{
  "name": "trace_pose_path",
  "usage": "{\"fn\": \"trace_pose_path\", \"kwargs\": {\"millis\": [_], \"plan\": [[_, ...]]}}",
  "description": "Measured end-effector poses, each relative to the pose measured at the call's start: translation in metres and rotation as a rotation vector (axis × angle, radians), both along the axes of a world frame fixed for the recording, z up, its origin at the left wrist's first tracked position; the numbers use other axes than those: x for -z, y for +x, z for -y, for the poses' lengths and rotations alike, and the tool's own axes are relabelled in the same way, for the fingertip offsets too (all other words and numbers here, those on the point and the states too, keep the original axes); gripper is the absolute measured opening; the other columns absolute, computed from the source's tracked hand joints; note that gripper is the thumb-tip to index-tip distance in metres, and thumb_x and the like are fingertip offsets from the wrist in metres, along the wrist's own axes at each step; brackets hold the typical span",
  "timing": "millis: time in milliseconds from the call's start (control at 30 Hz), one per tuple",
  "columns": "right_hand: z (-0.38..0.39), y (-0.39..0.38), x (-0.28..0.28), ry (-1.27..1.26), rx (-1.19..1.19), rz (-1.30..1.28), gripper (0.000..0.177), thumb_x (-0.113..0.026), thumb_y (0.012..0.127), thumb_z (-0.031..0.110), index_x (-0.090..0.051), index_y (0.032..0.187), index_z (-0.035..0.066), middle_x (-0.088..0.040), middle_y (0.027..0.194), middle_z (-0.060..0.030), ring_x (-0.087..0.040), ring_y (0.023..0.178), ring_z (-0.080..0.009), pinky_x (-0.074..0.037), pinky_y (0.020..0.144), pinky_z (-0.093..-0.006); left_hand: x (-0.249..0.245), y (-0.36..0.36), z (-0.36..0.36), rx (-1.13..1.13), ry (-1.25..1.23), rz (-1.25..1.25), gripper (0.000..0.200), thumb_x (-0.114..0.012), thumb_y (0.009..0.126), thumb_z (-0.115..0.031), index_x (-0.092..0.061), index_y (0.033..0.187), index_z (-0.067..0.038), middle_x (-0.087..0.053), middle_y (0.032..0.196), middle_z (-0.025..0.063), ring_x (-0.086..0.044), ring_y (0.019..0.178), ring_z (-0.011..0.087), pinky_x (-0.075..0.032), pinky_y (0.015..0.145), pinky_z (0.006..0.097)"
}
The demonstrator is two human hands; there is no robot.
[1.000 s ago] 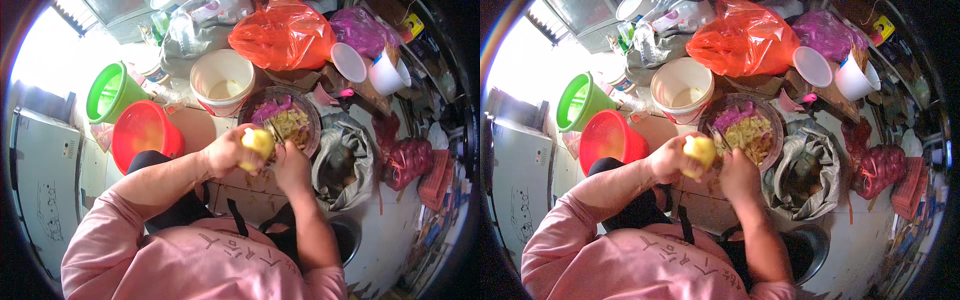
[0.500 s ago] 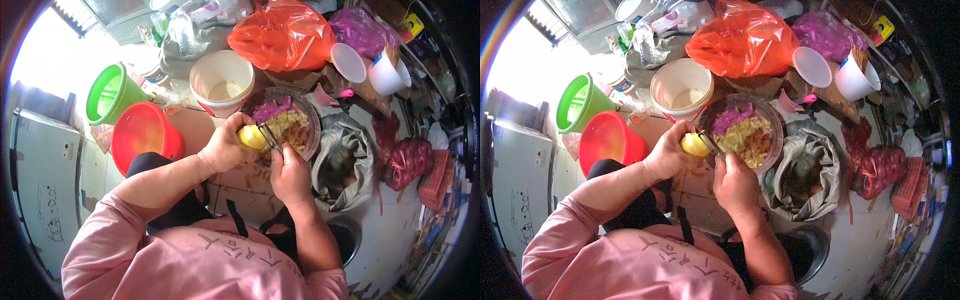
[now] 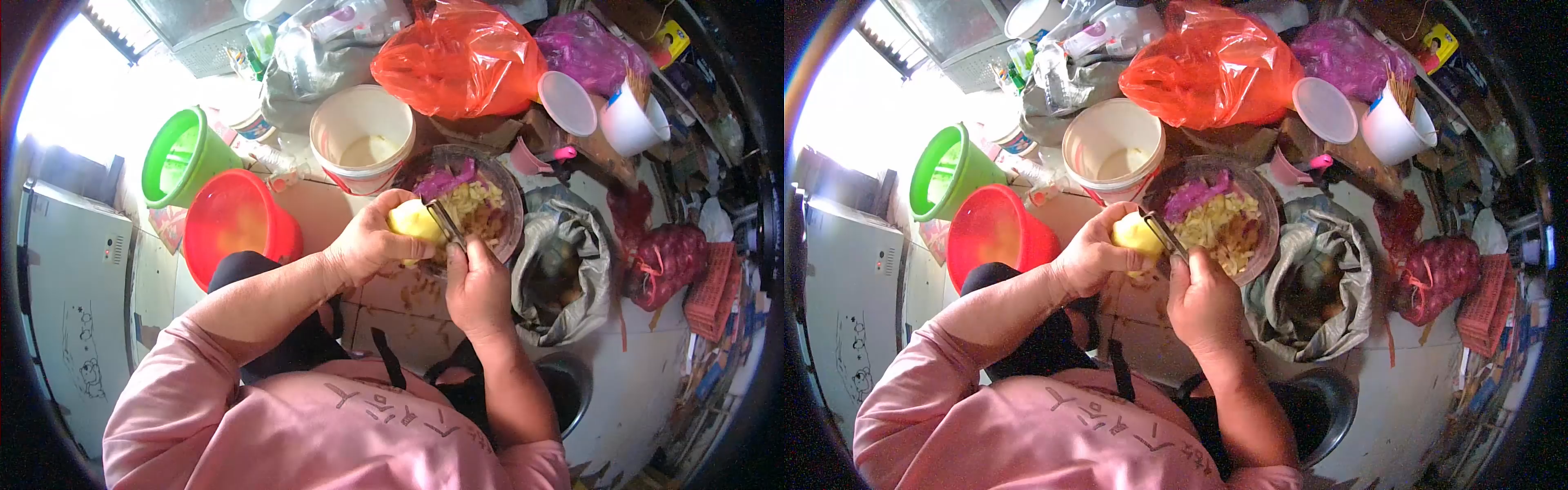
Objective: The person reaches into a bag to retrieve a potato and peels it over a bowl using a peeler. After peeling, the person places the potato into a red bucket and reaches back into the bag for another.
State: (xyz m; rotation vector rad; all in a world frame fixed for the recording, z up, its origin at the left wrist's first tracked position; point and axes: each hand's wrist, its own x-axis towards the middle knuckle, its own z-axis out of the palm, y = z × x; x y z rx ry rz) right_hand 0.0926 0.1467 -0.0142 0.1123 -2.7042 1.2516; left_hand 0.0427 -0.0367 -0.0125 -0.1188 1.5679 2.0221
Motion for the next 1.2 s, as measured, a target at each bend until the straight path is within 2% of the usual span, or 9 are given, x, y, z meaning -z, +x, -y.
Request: {"fn": "trace_pose_path", "kwargs": {"millis": [133, 200, 233, 500, 733, 833, 900, 1033, 1200], "plan": [[-0.005, -0.007, 0.007, 0.156, -0.034, 0.173, 0.024, -0.051, 0.097, 0.024, -0.055, 0.091, 0.001, -0.063, 0.08, -0.0258, -0.062, 0.078, -0.047, -0.048, 0.067, -0.0531, -0.006, 0.001, 0.004, 0.072, 0.083, 0.053, 0.063, -0.078, 0.07, 0.005, -0.049, 0.125, -0.006, -0.064, 0.106, 0.0048, -0.064, 0.097, 0.018, -0.053, 0.085, 0.0329], [-0.012, -0.015, 0.022, 0.209, 0.0, 0.374, 0.029, -0.047, 0.098, 0.028, -0.056, 0.092, 0.002, -0.064, 0.081, -0.026, -0.062, 0.081, -0.0477, -0.048, 0.073, -0.0548, -0.01, 0.002, 0.004, 0.257, 0.11, -0.203, 0.064, -0.082, 0.066, 0.005, -0.052, 0.121, -0.008, -0.064, 0.104, 0.0032, -0.062, 0.096, 0.0166, -0.052, 0.084, 0.0325], [-0.015, -0.014, 0.027, 0.202, 0.019, 0.366, 0.029, -0.047, 0.098, 0.028, -0.056, 0.092, 0.002, -0.064, 0.081, -0.026, -0.062, 0.081, -0.0477, -0.048, 0.073, -0.0548, -0.009, 0.004, 0.002, 0.215, 0.189, -0.111, 0.068, -0.085, 0.061, 0.005, -0.053, 0.119, -0.009, -0.064, 0.103, 0.0021, -0.062, 0.094, 0.0156, -0.051, 0.083, 0.0303], [-0.009, -0.007, 0.008, -0.056, 0.087, 0.05, 0.021, -0.053, 0.096, 0.022, -0.057, 0.093, 0.002, -0.063, 0.079, -0.025, -0.06, 0.077, -0.0475, -0.047, 0.064, -0.0505, -0.009, -0.006, 0.005, -0.057, 0.382, 0.308, 0.059, -0.074, 0.07, 0.001, -0.052, 0.125, -0.006, -0.062, 0.109, 0.0097, -0.065, 0.093, 0.0231, -0.059, 0.074, 0.0382], [-0.002, -0.001, 0.01, 0.046, 0.02, -0.012, 0.017, -0.057, 0.094, 0.018, -0.055, 0.091, 0.002, -0.062, 0.077, -0.0237, -0.06, 0.075, -0.047, -0.047, 0.064, -0.0517, -0.006, -0.001, -0.002, 0.097, 0.058, 0.11, 0.057, -0.078, 0.073, -0.002, -0.051, 0.122, -0.007, -0.063, 0.101, 0.0049, -0.064, 0.082, 0.0166, -0.055, 0.06, 0.0291], [-0.011, -0.005, 0.026, 0.214, -0.009, 0.033, 0.017, -0.056, 0.094, 0.019, -0.054, 0.091, 0.003, -0.062, 0.077, -0.0233, -0.06, 0.073, -0.0469, -0.047, 0.063, -0.0519, -0.015, 0.006, -0.005, 0.211, 0.106, 0.072, 0.056, -0.079, 0.072, -0.003, -0.052, 0.121, -0.008, -0.064, 0.097, 0.0033, -0.064, 0.08, 0.0156, -0.054, 0.059, 0.0272], [-0.009, -0.008, 0.027, -0.009, 0.103, 0.105, 0.017, -0.054, 0.096, 0.019, -0.054, 0.092, 0.003, -0.062, 0.077, -0.0232, -0.061, 0.073, -0.0466, -0.047, 0.063, -0.052, -0.016, 0.006, -0.005, 0.171, 0.118, 0.104, 0.056, -0.079, 0.072, -0.003, -0.052, 0.121, -0.008, -0.063, 0.099, 0.0034, -0.064, 0.084, 0.0158, -0.055, 0.061, 0.0284], [-0.01, -0.008, 0.006, -0.1, 0.105, 0.037, 0.021, -0.052, 0.097, 0.022, -0.055, 0.091, 0.002, -0.062, 0.077, -0.0237, -0.061, 0.075, -0.0462, -0.048, 0.063, -0.0503, -0.016, -0.001, -0.002, 0.0, 0.156, 0.23, 0.057, -0.078, 0.072, -0.004, -0.052, 0.122, -0.008, -0.061, 0.106, 0.0042, -0.062, 0.095, 0.0164, -0.056, 0.064, 0.0304], [0.0, 0.001, 0.003, 0.083, -0.05, -0.049, 0.019, -0.056, 0.094, 0.021, -0.054, 0.09, 0.003, -0.06, 0.077, -0.0212, -0.061, 0.073, -0.0443, -0.047, 0.062, -0.0514, -0.004, -0.004, 0.002, 0.071, -0.027, 0.13, 0.055, -0.076, 0.075, -0.002, -0.05, 0.123, -0.006, -0.062, 0.1, 0.0045, -0.064, 0.084, 0.0164, -0.055, 0.059, 0.0262]]}}
